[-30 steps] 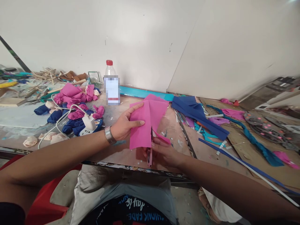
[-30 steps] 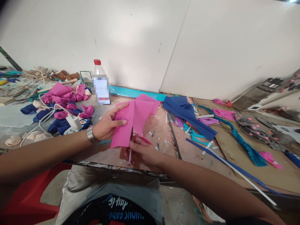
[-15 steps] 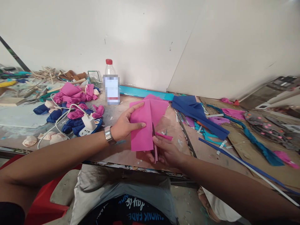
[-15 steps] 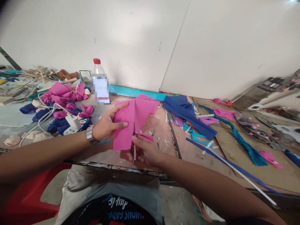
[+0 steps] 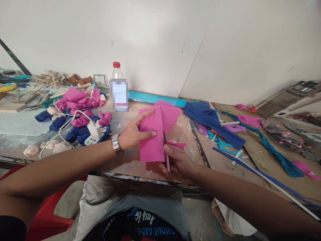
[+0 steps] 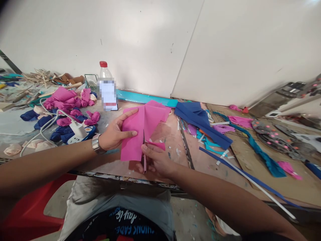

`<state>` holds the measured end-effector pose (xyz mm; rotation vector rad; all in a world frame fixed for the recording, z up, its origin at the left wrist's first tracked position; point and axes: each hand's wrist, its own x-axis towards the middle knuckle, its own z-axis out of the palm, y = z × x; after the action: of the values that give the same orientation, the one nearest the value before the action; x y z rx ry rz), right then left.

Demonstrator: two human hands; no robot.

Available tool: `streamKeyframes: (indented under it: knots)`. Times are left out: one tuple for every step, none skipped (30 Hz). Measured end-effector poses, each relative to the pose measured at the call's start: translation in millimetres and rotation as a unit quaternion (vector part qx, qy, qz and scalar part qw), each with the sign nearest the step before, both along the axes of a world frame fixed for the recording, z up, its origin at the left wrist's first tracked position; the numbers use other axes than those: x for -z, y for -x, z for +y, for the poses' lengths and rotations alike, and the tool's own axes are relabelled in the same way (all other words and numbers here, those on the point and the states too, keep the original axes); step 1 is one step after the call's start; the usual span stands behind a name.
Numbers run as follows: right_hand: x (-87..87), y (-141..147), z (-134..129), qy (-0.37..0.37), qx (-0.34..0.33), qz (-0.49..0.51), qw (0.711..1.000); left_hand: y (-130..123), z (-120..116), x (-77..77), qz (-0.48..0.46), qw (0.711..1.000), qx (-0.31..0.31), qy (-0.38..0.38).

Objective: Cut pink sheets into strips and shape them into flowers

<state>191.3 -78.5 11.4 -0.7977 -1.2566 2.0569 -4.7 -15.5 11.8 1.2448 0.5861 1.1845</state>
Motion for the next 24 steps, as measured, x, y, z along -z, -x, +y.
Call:
streamKeyframes:
  knots:
    - [-0.6,0.1,-0.2,-0.001,0.001,-0.003,1.000,-0.2,-0.1,-0.1,-0.001,1.000,-0.001,0.001]
    - [-1.1,0.1,-0.5,-0.002,0.002,-0.005,1.000,-0.4,-0.2,-0.1,-0.004,1.000,-0.002,0.003]
    - [-1.4,0.2,-0.6,-0.003,0.004,-0.007,1.000,-0.6,-0.3,-0.2,-0.006,1.000,-0.005,0.005]
    - [-1.6,0.2,-0.7,-0.004,0.005,-0.009,1.000,-0.7,-0.4,-0.2,-0.008,1.000,-0.007,0.006]
    - [-1.7,0.3,-0.8,-0.004,0.004,-0.011,1.000,-0.8,-0.5,-0.2,-0.009,1.000,-0.008,0.006]
    - [-1.7,0.3,-0.7,-0.005,0.004,-0.012,1.000,-0.8,-0.5,-0.2,-0.008,1.000,-0.008,0.006]
    - [-1.7,0.4,-0.6,-0.005,0.003,-0.011,1.000,-0.6,-0.4,-0.1,-0.007,1.000,-0.008,0.005]
    - [-1.7,0.5,-0.5,-0.006,0.002,-0.010,1.000,-0.4,-0.2,0.1,-0.004,1.000,-0.007,0.003]
    - [-1.7,0.6,-0.4,-0.008,0.000,-0.009,1.000,-0.2,0.0,0.3,-0.001,1.000,-0.005,-0.001]
    - [-1.7,0.6,-0.4,-0.010,0.001,-0.009,1.000,0.1,0.2,0.5,0.002,1.000,-0.004,-0.005]
    - [-1.7,0.6,-0.3,-0.012,0.001,-0.010,1.000,0.3,0.4,0.8,0.005,1.000,-0.004,-0.010]
    - [-1.8,0.5,-0.4,-0.014,0.001,-0.012,1.000,0.5,0.6,1.1,0.007,1.000,-0.004,-0.015]
    - [-1.8,0.4,-0.4,-0.015,0.000,-0.015,1.000,0.5,0.7,1.4,0.008,1.000,-0.005,-0.017]
    - [-1.9,0.3,-0.5,-0.016,0.001,-0.020,1.000,0.5,0.7,1.6,0.008,1.000,-0.006,-0.017]
    - [-1.9,0.2,-0.6,-0.016,0.002,-0.023,1.000,0.3,0.6,1.7,0.007,1.000,-0.006,-0.016]
    - [-1.9,0.2,-0.7,-0.016,0.003,-0.025,1.000,0.1,0.4,1.8,0.005,1.000,-0.007,-0.012]
    - [-1.9,0.3,-0.8,-0.017,0.003,-0.026,1.000,-0.2,0.1,1.7,0.001,1.000,-0.006,-0.007]
    - [-2.0,0.5,-0.8,-0.016,0.004,-0.024,1.000,-0.5,-0.2,1.6,-0.002,1.000,-0.005,-0.002]
    - [-2.0,0.7,-0.7,-0.016,0.003,-0.021,1.000,-0.8,-0.5,1.3,-0.006,1.000,-0.004,0.003]
    - [-2.0,1.0,-0.7,-0.014,0.002,-0.017,1.000,-1.0,-0.9,1.1,-0.009,1.000,-0.003,0.007]
    - [-2.0,1.2,-0.6,-0.011,0.001,-0.012,1.000,-1.1,-1.1,0.8,-0.010,1.000,-0.002,0.009]
    - [-2.0,1.4,-0.4,-0.007,0.001,-0.008,1.000,-1.1,-1.3,0.6,-0.010,1.000,-0.003,0.010]
    - [-1.9,1.5,-0.3,-0.003,0.002,-0.004,1.000,-1.0,-1.4,0.4,-0.008,1.000,-0.003,0.008]
    - [-1.8,1.6,-0.2,0.000,0.003,0.000,1.000,-0.8,-1.4,0.4,-0.005,1.000,-0.005,0.006]
